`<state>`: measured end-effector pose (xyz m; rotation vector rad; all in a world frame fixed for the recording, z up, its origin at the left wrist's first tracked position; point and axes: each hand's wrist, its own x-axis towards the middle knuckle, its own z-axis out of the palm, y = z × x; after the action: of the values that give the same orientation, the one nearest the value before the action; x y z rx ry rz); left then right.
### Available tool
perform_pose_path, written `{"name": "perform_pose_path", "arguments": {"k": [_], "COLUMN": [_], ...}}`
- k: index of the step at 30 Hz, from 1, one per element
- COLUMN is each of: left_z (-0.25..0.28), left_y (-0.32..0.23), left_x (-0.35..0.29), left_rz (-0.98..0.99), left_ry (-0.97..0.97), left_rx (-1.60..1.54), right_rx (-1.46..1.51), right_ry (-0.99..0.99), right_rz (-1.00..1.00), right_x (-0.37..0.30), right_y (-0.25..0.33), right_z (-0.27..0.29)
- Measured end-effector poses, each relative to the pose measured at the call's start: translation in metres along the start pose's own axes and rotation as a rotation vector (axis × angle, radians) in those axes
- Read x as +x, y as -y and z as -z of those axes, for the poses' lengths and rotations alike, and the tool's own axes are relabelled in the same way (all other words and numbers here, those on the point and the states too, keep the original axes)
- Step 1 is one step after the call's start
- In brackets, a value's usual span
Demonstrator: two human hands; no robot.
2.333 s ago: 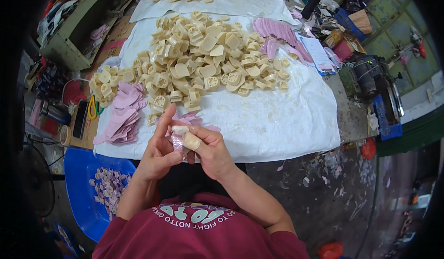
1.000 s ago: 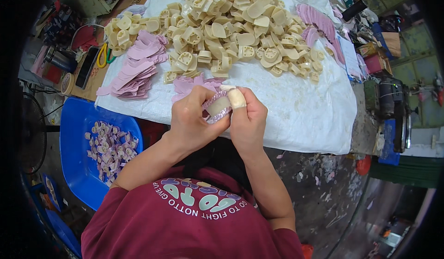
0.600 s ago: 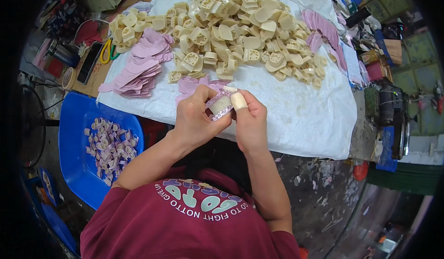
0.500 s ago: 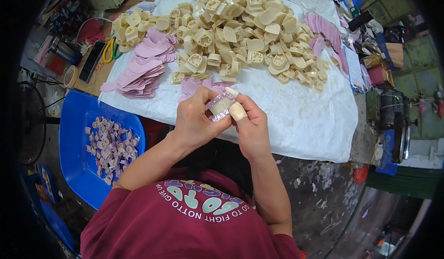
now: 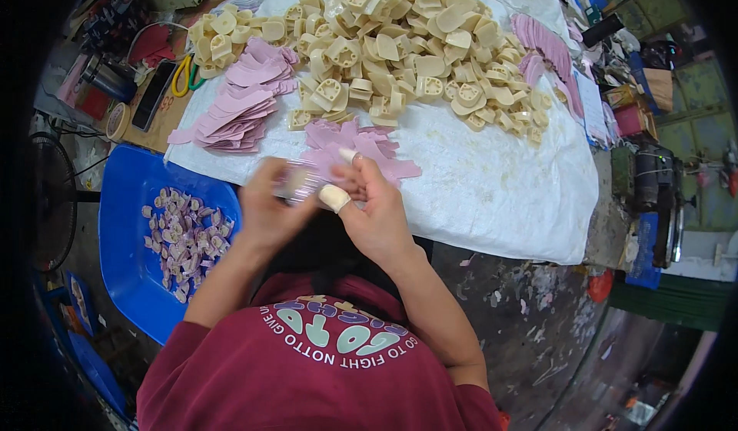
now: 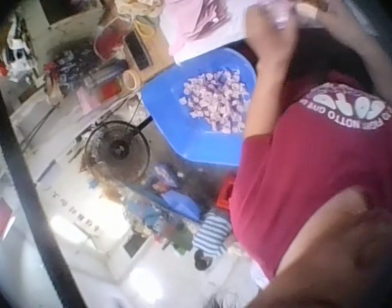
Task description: The person repeatedly picks up small beige plastic components and pink foam pieces from a table. They insert the foam into the plastic parts and place the assembled units into a blue bin.
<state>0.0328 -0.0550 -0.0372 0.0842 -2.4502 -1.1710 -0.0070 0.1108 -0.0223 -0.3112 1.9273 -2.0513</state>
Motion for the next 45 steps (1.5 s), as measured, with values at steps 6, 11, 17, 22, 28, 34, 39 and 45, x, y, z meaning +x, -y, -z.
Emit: {"name": "perform_pose_path", "arguments": {"k": [6,11,17,22,28,34,39,45], "left_z": [0.134,0.167,0.089,-0.005,-0.03,-0.026,-0.012,-0.047], "left_y": [0.146,0.177,0.083,-0.013,-0.009,0.026,0.009,-0.023], "left_x": [-0.079,-0.131,-0.033,0.026,0.019,0.007,0.015,0.036], "left_rz": [0.499,0.567,0.001,-0.413,-0.278,-0.307,-0.264,0.517], "left_ry": [-0.328,-0.395,-0.37,-0.134,0.127,0.21,0.107,0.492], "left_rx": [0.544,0.949,0.434,-0.152,-0.194,-0.241,-0.275,-1.012], "right_rx": [-0.789,-1.014,-1.114,-1.147,-1.039,0.236,0.037,-0.794], "right_ry": [-0.168,-0.168,-0.157,-0.143,-0.163,-0.175,-0.341,-0.138], "right_rz": [0.381,0.473,0.474,0.416,0.468,-0.059,0.243,0.631], "right_x": [0.009,0.021,0.023,0.028,0.019,0.014,-0.005,0.015], "right_y": [-0.013,-0.027,-0.034,-0.032,-0.029,-0.034,-0.011,0.012], "right_z": [0.028,0.027,0.027,0.026,0.024,0.073,0.104,0.077]}}
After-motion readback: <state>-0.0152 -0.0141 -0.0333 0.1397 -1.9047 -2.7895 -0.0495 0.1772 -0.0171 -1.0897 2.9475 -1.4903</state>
